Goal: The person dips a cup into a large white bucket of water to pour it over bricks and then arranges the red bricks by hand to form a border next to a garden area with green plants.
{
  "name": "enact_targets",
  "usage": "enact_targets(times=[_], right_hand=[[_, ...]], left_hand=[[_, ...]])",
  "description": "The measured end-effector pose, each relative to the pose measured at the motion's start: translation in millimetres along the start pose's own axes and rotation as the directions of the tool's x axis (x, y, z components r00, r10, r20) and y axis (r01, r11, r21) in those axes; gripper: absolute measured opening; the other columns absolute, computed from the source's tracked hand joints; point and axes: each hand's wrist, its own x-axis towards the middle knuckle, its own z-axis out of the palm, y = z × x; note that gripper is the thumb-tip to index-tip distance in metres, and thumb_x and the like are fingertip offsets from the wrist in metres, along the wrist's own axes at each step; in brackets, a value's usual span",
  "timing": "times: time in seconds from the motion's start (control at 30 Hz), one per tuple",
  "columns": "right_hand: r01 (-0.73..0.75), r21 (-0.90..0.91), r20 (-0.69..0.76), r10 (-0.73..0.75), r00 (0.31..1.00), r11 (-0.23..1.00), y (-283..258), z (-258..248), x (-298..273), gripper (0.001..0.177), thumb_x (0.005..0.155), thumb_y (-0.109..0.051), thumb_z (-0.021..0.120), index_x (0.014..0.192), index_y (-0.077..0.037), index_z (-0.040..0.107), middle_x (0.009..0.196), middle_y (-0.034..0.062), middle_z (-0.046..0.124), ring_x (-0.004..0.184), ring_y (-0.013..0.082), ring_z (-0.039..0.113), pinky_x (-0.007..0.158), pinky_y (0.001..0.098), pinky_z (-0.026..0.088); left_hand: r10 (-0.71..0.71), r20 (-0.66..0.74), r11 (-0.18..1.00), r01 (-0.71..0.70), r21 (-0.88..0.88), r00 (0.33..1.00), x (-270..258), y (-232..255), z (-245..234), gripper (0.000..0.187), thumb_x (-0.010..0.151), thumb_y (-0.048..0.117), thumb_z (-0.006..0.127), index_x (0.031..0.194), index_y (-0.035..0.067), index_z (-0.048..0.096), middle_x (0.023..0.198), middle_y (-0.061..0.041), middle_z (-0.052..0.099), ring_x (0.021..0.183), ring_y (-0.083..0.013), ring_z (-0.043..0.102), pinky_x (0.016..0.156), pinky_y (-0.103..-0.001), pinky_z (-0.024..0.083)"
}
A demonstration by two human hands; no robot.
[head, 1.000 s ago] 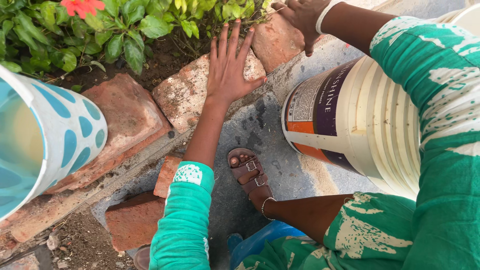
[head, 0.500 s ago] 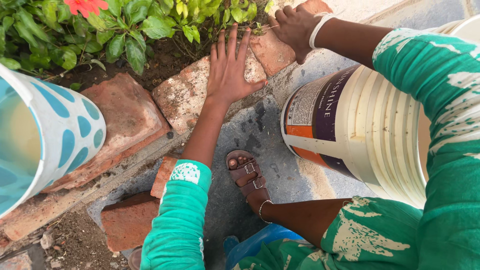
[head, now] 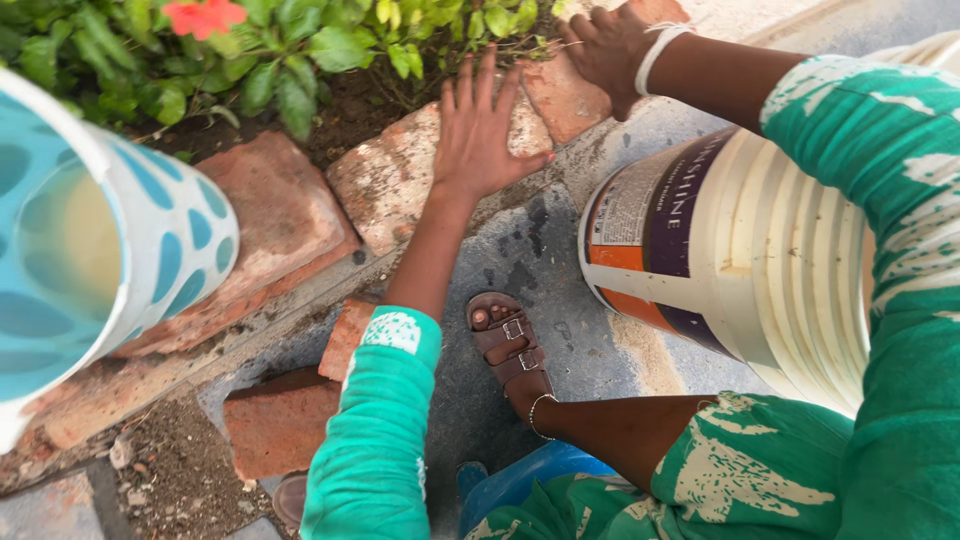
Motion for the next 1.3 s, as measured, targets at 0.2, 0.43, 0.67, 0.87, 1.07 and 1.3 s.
enact_targets(times=[0.2,0.43,0.67,0.87,1.07,1.3], right_hand=[[0.000,-0.025,0.061,0.001,0.998,1.000,3.1,4.9,-2.2,0.149,0.046,-0.070,0.095,0.157,0.004,0.028,0.161,0.0170,0.032,0.138,0.0326,0.042,0.096,0.0514,0.050],[0.001,0.097,0.069,-0.008,0.998,0.995,10.1,3.2,-1.8,0.161,0.044,-0.068,0.096,0.163,0.007,0.019,0.155,0.0164,0.040,0.140,0.0304,0.043,0.099,0.0505,0.050],[0.018,0.016,0.068,-0.019,0.997,1.000,8.5,11.1,2.0,0.159,0.044,-0.075,0.094,0.158,0.006,0.019,0.159,0.0169,0.034,0.141,0.0318,0.042,0.098,0.0505,0.050],[0.000,0.029,0.090,-0.003,0.996,1.000,7.5,11.9,4.1,0.168,0.044,-0.074,0.095,0.165,0.008,0.012,0.155,0.0171,0.038,0.140,0.0323,0.044,0.103,0.0503,0.049],[0.010,-0.001,0.098,-0.010,0.995,1.000,7.5,10.2,2.2,0.161,0.047,-0.074,0.093,0.162,0.008,0.014,0.158,0.0184,0.034,0.141,0.0330,0.042,0.103,0.0506,0.049],[0.012,0.010,0.080,-0.013,0.997,1.000,8.5,7.0,0.8,0.164,0.047,-0.075,0.093,0.163,0.007,0.012,0.159,0.0192,0.033,0.144,0.0329,0.039,0.106,0.0524,0.046]], left_hand=[[-0.016,0.021,1.000,0.016,0.021,1.000,-1.6,-0.1,1.8,0.128,0.070,0.091,0.064,0.162,0.013,0.021,0.168,-0.020,0.011,0.155,-0.0402,0.014,0.123,-0.064,0.017],[-0.030,0.040,0.985,0.022,0.171,0.999,-27.7,0.1,-1.5,0.123,0.080,0.089,0.052,0.166,0.011,0.010,0.171,-0.019,0.003,0.158,-0.0377,0.007,0.127,-0.062,0.011],[-0.264,0.100,0.962,0.254,0.102,0.959,-73.1,-11.1,-32.2,0.129,0.080,0.090,0.057,0.163,0.010,-0.002,0.169,-0.025,-0.004,0.157,-0.0385,-0.004,0.123,-0.069,0.001],[-0.372,0.160,0.908,0.322,0.269,0.915,-80.5,-13.3,-46.2,0.145,0.062,0.067,0.086,0.166,0.006,0.005,0.160,-0.030,0.023,0.147,-0.0498,0.024,0.126,-0.059,0.015],[-0.326,0.013,0.923,0.315,0.219,0.945,-88.6,-14.0,-41.4,0.137,0.059,0.059,0.090,0.161,0.007,0.014,0.155,-0.028,0.030,0.142,-0.0490,0.031,0.122,-0.058,0.019],[-0.348,0.044,0.910,0.326,0.257,0.937,-87.7,-11.4,-44.7,0.138,0.059,0.059,0.089,0.161,0.006,0.013,0.155,-0.028,0.030,0.142,-0.0488,0.031,0.121,-0.057,0.020]])
